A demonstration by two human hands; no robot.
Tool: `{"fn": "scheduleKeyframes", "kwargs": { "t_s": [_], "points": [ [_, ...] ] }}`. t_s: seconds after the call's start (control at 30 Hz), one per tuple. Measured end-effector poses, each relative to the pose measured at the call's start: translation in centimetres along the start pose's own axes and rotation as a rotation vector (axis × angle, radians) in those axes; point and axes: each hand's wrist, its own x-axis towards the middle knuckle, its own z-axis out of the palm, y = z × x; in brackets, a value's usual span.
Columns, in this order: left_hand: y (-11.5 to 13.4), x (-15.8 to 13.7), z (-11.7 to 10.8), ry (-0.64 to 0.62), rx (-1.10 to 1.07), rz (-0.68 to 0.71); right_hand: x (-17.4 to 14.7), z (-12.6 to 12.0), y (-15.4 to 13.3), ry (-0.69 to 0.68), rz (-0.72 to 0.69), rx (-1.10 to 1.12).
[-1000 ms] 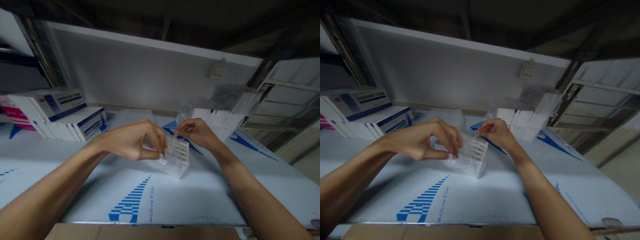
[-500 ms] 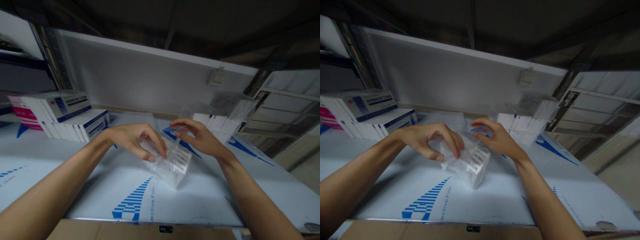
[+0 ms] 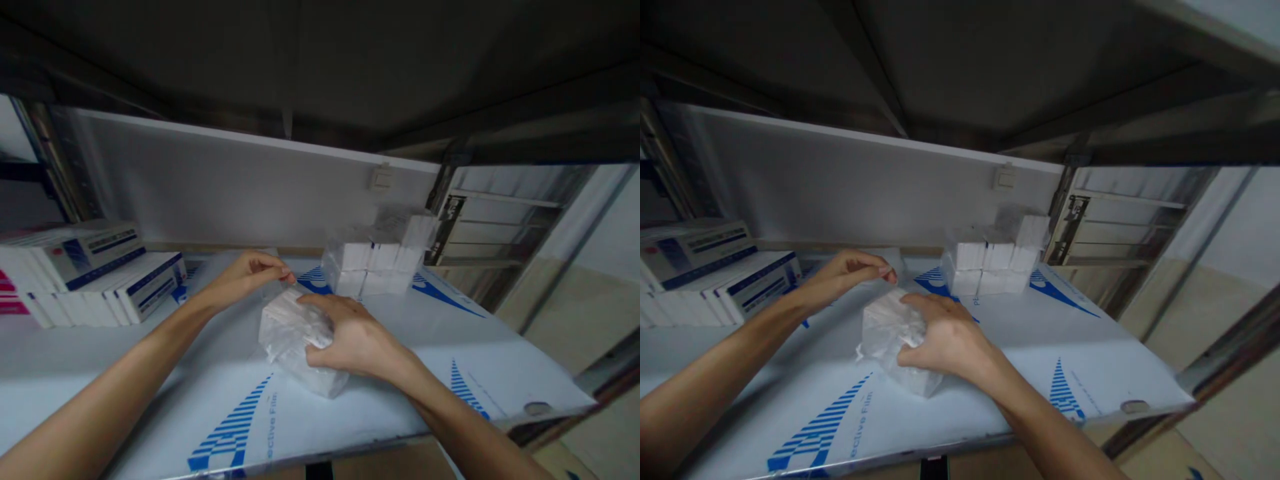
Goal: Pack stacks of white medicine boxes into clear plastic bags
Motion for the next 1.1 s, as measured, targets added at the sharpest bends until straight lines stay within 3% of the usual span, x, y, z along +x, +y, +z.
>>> {"fn": "scheduleKeyframes", "kwargs": {
  "t_s": [0.13, 0.3, 0.4, 0.53, 0.63, 0.7, 1.0, 1.1],
  "points": [
    [0.3, 1.6, 1.4, 0.095, -0.005, -0.025, -1.5, -2.1, 0.5, 0.073, 0.118, 0.020],
    [0.1, 4.9, 2.6, 0.247, -0.114, -0.034, -1.2, -8.7, 2.9, 0.244, 0.270, 0.148],
    [0.4, 7.4, 3.8, 0.261, -0.055, -0.024, 1.3, -13.4, 4.1, 0.445, 0.275, -0.049],
    [0.9, 10.1, 6.8, 0.231, 0.333, 0.120, 7.5, -17.1, 5.6, 0.554, 0.340, -0.171],
    [1.0, 11.3, 9.2, 0.154, 0.644, 0.187, 11.7, -17.4, 6.8, 0.514, 0.401, -0.356],
    [0.9, 11.5, 10.3, 0.122, 0.736, 0.170, 13.5, -16.9, 7.6, 0.460, 0.421, -0.472],
    [0.1, 11.5, 11.8, 0.156, 0.852, 0.151, 15.9, -15.5, 10.0, 0.319, 0.562, -0.582],
    [-0.2, 11.5, 11.9, 0.158, 0.849, 0.154, 16.1, -15.1, 10.3, 0.284, 0.527, -0.680]
  ]
}}
